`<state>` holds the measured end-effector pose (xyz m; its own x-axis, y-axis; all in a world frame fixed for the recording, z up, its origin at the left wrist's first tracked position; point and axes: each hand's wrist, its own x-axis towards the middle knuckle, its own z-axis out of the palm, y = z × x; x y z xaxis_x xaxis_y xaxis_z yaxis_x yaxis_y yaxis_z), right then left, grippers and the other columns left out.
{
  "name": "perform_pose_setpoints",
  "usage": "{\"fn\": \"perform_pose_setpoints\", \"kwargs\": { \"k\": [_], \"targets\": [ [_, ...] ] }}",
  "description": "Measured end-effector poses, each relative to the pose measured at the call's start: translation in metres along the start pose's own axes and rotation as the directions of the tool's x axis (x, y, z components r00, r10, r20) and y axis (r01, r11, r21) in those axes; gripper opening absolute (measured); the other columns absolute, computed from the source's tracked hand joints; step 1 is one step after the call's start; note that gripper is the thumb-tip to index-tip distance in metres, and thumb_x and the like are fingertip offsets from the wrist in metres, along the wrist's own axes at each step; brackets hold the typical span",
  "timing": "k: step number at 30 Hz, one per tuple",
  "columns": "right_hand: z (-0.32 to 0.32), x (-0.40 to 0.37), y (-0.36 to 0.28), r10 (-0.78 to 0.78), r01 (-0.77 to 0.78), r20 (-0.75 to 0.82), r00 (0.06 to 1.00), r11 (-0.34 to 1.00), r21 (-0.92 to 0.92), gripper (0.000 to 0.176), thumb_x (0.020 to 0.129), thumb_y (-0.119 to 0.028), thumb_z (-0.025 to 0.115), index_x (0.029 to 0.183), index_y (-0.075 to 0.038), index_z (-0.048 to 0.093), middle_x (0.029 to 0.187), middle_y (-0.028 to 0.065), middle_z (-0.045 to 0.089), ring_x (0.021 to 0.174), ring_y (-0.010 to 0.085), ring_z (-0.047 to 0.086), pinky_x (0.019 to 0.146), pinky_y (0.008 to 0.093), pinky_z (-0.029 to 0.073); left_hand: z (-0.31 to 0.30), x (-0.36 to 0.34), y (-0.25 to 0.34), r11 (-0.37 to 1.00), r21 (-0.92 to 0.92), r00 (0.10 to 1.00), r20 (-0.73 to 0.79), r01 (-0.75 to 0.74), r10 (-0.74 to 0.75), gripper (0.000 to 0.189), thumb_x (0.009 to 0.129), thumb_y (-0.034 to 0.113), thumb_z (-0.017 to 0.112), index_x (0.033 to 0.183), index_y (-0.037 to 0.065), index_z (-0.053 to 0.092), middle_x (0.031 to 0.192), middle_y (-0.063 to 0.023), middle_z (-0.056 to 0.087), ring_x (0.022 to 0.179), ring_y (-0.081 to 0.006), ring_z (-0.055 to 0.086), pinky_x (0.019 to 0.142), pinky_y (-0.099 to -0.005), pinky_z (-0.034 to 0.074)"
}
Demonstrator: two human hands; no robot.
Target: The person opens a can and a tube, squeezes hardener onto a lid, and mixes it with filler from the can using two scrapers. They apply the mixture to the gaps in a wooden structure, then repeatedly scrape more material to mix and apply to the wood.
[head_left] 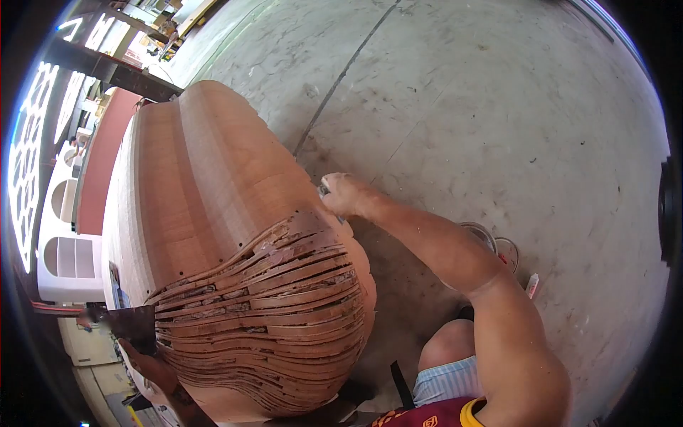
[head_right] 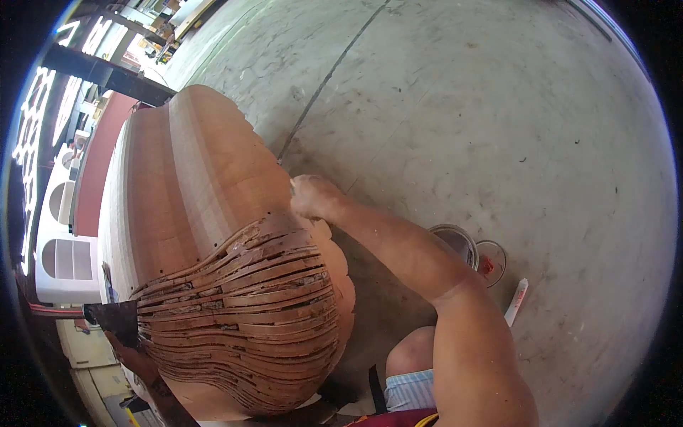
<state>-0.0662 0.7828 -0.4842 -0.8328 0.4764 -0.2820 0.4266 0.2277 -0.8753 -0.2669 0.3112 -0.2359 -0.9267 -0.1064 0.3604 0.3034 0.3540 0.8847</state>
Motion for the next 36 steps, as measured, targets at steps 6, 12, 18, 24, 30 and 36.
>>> {"fn": "perform_pose_setpoints", "kwargs": {
  "k": [6, 12, 18, 24, 30, 36],
  "targets": [
    [0.037, 0.030, 0.047, 0.181, -0.206, 0.122, 0.976, 0.949, 0.238, 0.030, 0.086, -0.010, 0.061, 0.108, 0.009, 0.065, 0.097, 0.0226, 0.071, 0.074, 0.0311, 0.074, 0.055, 0.0388, 0.064, 0.010, -0.006, 0.006, 0.997, -0.076, 0.999, -0.041, -0.020, 0.017, 0.070, 0.102, 0.054, 0.054, 0.145, -0.002, 0.047, 0.140, -0.0148, 0.053, 0.123, -0.0265, 0.053, 0.107, -0.0402, 0.042],
    [0.030, 0.033, 0.035, 0.161, -0.201, 0.178, 0.971, 0.950, 0.240, 0.032, 0.085, -0.010, 0.061, 0.109, 0.010, 0.065, 0.103, 0.0230, 0.070, 0.081, 0.0333, 0.074, 0.057, 0.0379, 0.066, 0.020, -0.019, 0.021, 0.995, -0.090, 0.997, -0.057, 0.038, -0.043, 0.071, 0.100, 0.055, 0.057, 0.141, -0.003, 0.052, 0.135, -0.0137, 0.058, 0.117, -0.0259, 0.056, 0.104, -0.0407, 0.044],
    [0.018, 0.009, -0.011, 0.131, -0.160, 0.146, 0.980, 0.966, 0.203, 0.029, 0.083, -0.006, 0.058, 0.102, 0.014, 0.067, 0.098, 0.0259, 0.071, 0.078, 0.0333, 0.074, 0.056, 0.0396, 0.065, 0.006, -0.010, 0.009, 0.999, -0.026, 0.995, -0.087, 0.039, -0.041, 0.072, 0.101, 0.055, 0.056, 0.141, -0.004, 0.053, 0.138, -0.0141, 0.056, 0.124, -0.0255, 0.052, 0.109, -0.0429, 0.038],
    [0.019, -0.001, -0.058, 0.142, -0.135, 0.124, 0.982, 0.989, -0.063, 0.025, 0.083, -0.011, 0.059, 0.093, 0.009, 0.070, 0.083, 0.0243, 0.072, 0.069, 0.0317, 0.075, 0.058, 0.0398, 0.062, -0.019, 0.015, -0.036, 0.929, 0.188, 0.944, -0.023, -0.319, 0.329, 0.070, 0.102, 0.054, 0.054, 0.138, -0.006, 0.055, 0.135, -0.0137, 0.057, 0.122, -0.0238, 0.052, 0.108, -0.0379, 0.039],
    [0.018, -0.026, -0.124, 0.041, -0.014, 0.109, 0.993, 0.973, -0.232, 0.032, 0.081, -0.013, 0.058, 0.097, 0.011, 0.072, 0.085, 0.0274, 0.072, 0.075, 0.0350, 0.074, 0.072, 0.0441, 0.059, 0.006, -0.013, 0.008, 0.995, -0.098, 0.998, -0.055, -0.015, 0.010, 0.068, 0.104, 0.049, 0.053, 0.142, -0.007, 0.049, 0.138, -0.0170, 0.055, 0.123, -0.0265, 0.053, 0.110, -0.0390, 0.038],
    [0.026, -0.037, -0.174, -0.026, 0.077, 0.184, 0.983, 0.958, -0.277, 0.030, 0.084, -0.017, 0.060, 0.097, 0.008, 0.071, 0.090, 0.0247, 0.073, 0.076, 0.0318, 0.074, 0.069, 0.0429, 0.059, -0.008, 0.000, -0.016, 0.987, 0.049, 0.986, -0.060, -0.153, 0.155, 0.076, 0.097, 0.060, 0.059, 0.135, -0.005, 0.056, 0.130, -0.0128, 0.059, 0.114, -0.0231, 0.055, 0.101, -0.0371, 0.044]
  ]
}}
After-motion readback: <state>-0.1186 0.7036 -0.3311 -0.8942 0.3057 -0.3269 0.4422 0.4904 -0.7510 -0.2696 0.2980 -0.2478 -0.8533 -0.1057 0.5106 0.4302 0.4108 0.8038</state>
